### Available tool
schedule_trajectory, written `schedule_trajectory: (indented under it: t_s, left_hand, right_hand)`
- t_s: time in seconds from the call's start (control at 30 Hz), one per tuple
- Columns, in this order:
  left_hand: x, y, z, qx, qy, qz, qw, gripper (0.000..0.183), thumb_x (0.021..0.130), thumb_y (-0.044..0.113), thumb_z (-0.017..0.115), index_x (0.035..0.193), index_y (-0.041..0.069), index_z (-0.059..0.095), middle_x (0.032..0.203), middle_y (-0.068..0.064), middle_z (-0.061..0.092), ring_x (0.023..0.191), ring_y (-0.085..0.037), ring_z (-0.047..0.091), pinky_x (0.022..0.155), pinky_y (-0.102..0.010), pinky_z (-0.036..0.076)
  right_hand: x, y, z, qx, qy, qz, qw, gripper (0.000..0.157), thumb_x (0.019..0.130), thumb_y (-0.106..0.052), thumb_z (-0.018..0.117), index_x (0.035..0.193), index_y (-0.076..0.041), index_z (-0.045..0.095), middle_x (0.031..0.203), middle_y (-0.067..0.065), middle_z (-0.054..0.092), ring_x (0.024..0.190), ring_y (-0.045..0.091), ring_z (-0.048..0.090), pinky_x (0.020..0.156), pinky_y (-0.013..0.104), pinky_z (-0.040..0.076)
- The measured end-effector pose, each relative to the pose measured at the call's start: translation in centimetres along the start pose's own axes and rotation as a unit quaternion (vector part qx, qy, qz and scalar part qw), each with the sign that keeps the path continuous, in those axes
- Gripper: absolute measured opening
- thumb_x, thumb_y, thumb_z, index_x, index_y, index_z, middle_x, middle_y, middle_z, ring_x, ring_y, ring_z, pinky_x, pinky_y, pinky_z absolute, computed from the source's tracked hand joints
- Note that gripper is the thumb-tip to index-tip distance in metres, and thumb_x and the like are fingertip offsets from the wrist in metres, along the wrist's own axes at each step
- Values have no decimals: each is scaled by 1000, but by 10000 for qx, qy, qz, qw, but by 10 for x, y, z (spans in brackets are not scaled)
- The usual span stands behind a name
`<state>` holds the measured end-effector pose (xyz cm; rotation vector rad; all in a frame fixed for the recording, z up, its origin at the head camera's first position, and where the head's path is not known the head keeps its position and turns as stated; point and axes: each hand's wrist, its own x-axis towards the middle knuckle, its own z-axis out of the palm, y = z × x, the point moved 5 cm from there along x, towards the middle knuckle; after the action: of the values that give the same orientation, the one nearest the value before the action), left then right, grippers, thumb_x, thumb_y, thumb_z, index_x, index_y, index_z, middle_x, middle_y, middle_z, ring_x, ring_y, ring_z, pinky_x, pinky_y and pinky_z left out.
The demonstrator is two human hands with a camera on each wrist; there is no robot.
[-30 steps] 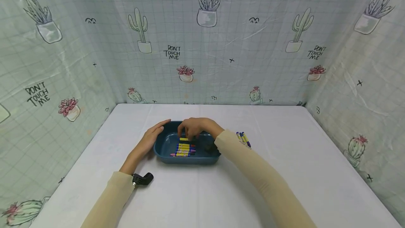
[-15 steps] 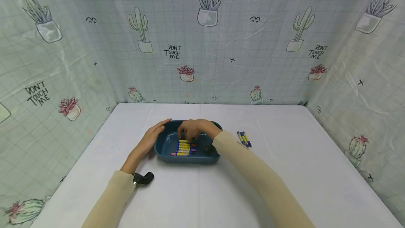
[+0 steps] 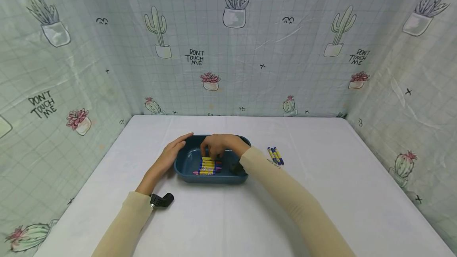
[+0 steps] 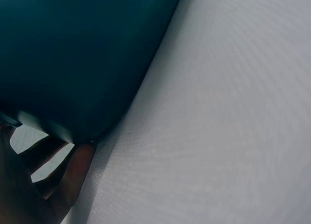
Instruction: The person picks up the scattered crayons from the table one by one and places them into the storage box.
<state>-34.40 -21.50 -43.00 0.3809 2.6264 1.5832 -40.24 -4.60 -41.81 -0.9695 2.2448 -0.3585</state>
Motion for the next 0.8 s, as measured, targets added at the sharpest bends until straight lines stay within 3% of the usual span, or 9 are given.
schedule_trajectory:
  t_s: [0.2,0.8]
  left_hand:
    - [12,-34,2,12,145,65,9999,47,114,27,32,159,19,43,167,-9,37,159,-36,25,129,-63,16]
    - [11,-34,1,-61,106,58,9999,47,114,27,32,159,20,42,168,-8,36,160,-35,23,130,-62,14]
  right_hand:
    - [-1,-1,0,-11,1,28,10000,30,93,-2,72,117,-20,73,99,3,70,88,16,68,76,34,64]
    - [-3,-1,0,106,-54,58,9999,29,95,-3,70,118,-21,72,100,3,69,87,16,67,76,34,64]
